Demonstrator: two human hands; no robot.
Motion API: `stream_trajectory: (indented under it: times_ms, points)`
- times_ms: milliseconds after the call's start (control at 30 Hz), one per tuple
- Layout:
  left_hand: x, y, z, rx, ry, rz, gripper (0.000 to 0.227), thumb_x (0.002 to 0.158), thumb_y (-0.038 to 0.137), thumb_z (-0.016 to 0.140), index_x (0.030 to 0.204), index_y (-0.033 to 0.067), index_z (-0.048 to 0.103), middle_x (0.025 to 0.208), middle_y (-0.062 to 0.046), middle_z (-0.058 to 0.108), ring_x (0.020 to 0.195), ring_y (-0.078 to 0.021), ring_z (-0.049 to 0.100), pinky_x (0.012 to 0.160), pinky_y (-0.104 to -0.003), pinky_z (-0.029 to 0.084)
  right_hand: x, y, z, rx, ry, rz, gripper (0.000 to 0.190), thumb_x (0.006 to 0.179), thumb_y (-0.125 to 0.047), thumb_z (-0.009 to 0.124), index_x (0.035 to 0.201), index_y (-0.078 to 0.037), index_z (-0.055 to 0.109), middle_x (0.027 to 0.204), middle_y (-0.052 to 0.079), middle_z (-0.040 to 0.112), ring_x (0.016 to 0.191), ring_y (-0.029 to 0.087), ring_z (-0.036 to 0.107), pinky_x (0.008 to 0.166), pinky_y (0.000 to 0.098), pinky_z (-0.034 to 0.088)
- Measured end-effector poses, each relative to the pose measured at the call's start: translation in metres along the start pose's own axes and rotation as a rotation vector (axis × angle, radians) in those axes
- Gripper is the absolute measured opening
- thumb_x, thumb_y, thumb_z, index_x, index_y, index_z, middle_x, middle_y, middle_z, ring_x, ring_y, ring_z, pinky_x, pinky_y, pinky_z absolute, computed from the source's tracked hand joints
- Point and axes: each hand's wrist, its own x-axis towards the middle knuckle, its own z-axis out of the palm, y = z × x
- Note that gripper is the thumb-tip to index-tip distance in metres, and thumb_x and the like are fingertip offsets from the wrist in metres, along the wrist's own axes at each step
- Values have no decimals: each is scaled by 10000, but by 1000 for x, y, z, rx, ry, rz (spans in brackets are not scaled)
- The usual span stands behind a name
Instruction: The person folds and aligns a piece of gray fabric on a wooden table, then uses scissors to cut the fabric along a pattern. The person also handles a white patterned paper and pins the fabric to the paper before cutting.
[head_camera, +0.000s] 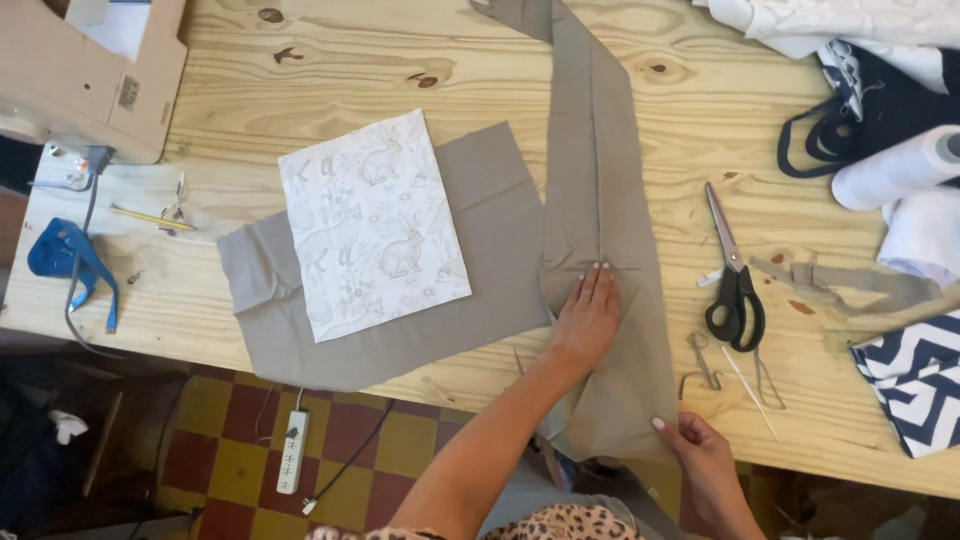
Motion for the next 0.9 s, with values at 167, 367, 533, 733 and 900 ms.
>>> stream_trajectory:
  times_ms: [167,367,533,733,900]
  points:
    - [32,-6,23,125,13,-42,649,1013,246,529,1536,-101,364,1622,-253,352,1527,-393,330,1235,-491,339,18,24,-25,-43,-10,-7,145,962,-37,706,1031,86,673,952,246,745,813,311,671,725,429,532]
    - [76,-18,22,140,-44,-92,660,1079,330,384,1560,-108,271,1667,-297,189,1560,-442,195,1284,-493,251,35,37,-41,-100,70,-29,128,931,6,742,1039,66,708,939,209,742,825,255,648,786,360,524]
    - [105,-22,8,120,-33,-174,771,1068,476,325,1604,-58,175,1693,-236,182,1588,-365,152,1319,-477,142,61,69,-56,-147,81,-110,131,907,-5,773,1016,55,730,908,174,757,809,197,639,773,307,498]
    - [144,-42,-10,86,81,-178,788,1034,553,361,1616,31,258,1686,-209,255,1576,-392,223,1285,-623,158,75,87,-70,-254,158,-62,138,891,-12,793,1003,67,771,858,188,762,804,220,645,789,326,511]
    - [192,-63,-6,86,85,-217,783,1032,560,346,1611,38,275,1691,-200,233,1577,-398,195,1277,-629,147,87,103,-77,-359,224,-92,191,838,-69,842,995,36,818,852,150,814,824,166,679,801,293,507]
